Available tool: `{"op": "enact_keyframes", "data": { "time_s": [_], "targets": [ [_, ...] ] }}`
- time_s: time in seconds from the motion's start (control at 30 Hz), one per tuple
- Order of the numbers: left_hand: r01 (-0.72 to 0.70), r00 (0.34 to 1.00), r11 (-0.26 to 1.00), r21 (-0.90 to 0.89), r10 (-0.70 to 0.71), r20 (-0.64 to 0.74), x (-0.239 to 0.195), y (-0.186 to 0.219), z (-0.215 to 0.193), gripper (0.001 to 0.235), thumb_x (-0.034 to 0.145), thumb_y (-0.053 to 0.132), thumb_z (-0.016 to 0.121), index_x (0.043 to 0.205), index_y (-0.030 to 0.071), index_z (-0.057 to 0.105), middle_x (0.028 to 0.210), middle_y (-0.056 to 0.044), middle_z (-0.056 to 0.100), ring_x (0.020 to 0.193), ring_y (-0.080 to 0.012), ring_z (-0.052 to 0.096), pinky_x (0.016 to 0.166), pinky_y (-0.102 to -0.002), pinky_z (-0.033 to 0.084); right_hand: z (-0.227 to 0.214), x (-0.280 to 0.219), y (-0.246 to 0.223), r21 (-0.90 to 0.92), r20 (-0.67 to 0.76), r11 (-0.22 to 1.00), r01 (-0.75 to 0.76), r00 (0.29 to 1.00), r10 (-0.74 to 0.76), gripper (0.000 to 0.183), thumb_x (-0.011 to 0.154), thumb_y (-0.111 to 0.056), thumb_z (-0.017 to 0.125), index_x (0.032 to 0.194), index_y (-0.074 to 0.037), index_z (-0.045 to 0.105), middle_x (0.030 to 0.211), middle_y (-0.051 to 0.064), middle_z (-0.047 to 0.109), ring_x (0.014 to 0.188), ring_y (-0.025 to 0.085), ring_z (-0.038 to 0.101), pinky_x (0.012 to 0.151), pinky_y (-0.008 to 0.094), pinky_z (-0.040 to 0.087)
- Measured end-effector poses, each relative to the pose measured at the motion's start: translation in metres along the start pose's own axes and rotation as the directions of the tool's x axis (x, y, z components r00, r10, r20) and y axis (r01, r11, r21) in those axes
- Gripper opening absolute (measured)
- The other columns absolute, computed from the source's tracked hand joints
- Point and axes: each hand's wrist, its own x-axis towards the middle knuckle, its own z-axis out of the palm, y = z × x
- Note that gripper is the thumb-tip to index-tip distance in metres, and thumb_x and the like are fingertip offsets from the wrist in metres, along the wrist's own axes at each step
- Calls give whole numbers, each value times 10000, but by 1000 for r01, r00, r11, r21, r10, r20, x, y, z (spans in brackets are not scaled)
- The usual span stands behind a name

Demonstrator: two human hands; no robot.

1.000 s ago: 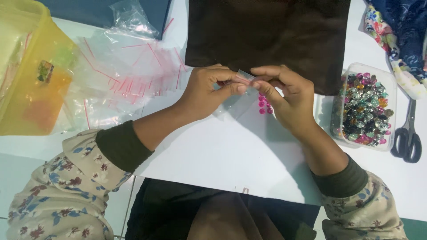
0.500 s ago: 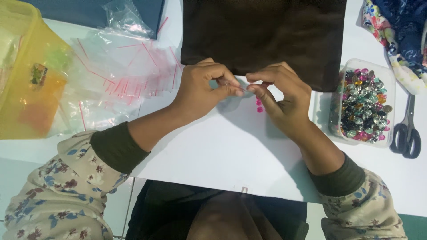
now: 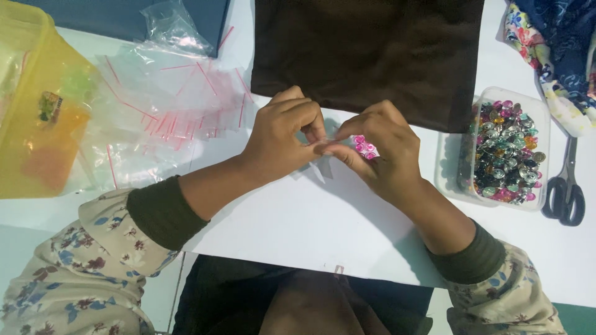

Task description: Sorting pink buttons from a container and placing them into small plastic bags

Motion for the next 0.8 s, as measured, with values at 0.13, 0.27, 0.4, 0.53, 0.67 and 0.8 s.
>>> {"op": "enact_keyframes", "data": {
  "time_s": [0.13, 0.27, 0.4, 0.53, 0.67, 0.8],
  "targets": [
    [-77, 997, 995, 70, 79, -22, -2, -4, 2, 363, 810, 261, 903, 685, 164, 576, 567, 49, 496, 635, -195, 536, 670, -305, 467, 1, 0, -1, 55, 3, 998, -15, 1000, 15, 185, 899, -134, 854, 936, -21, 712, 862, 117, 719, 794, 335, 627, 692, 407, 530],
    [-136, 990, 986, 100, 138, -7, 0, -5, 3, 352, 795, 208, 899, 706, 170, 561, 593, 49, 488, 657, -194, 537, 669, -315, 453, -1, 4, -7, 123, 65, 988, -97, 994, 90, 151, 891, -112, 839, 959, -20, 741, 818, 137, 717, 764, 345, 641, 649, 393, 547],
    [90, 986, 979, -185, -62, 152, 9, 4, -8, 491, 734, 309, 975, 976, 128, 588, 940, -64, 567, 897, -279, 595, 750, -380, 450, -7, 6, -1, 176, 130, 978, -112, 987, 89, 205, 898, -129, 817, 1022, 21, 751, 774, 190, 688, 703, 369, 618, 631, 440, 527],
    [385, 913, 817, -430, -270, 304, 4, 12, -13, 649, 808, 363, 905, 1316, 104, 594, 1260, -68, 630, 1135, -200, 630, 916, -310, 496, -14, 1, 5, 197, 123, 972, -130, 987, 107, 166, 968, -133, 741, 1071, -7, 773, 743, 137, 649, 673, 287, 607, 624, 356, 534],
    [431, 895, 793, -431, -316, 314, 7, 16, -9, 387, 833, 217, 886, 1146, 48, 732, 987, -84, 753, 959, -168, 710, 875, -285, 553, -17, 4, 5, 214, 176, 972, -93, 983, 55, 247, 1037, -146, 586, 1044, -23, 799, 682, 98, 620, 623, 265, 564, 615, 375, 518],
    [434, 897, 811, -393, -350, 269, 3, 10, -6, 376, 772, 170, 935, 1081, 45, 762, 888, -92, 763, 852, -135, 731, 772, -253, 594, -16, 3, 9, 187, 170, 982, -38, 985, 6, 302, 1051, -189, 545, 1075, 2, 779, 757, 143, 652, 695, 327, 582, 669, 432, 511]
  ]
}}
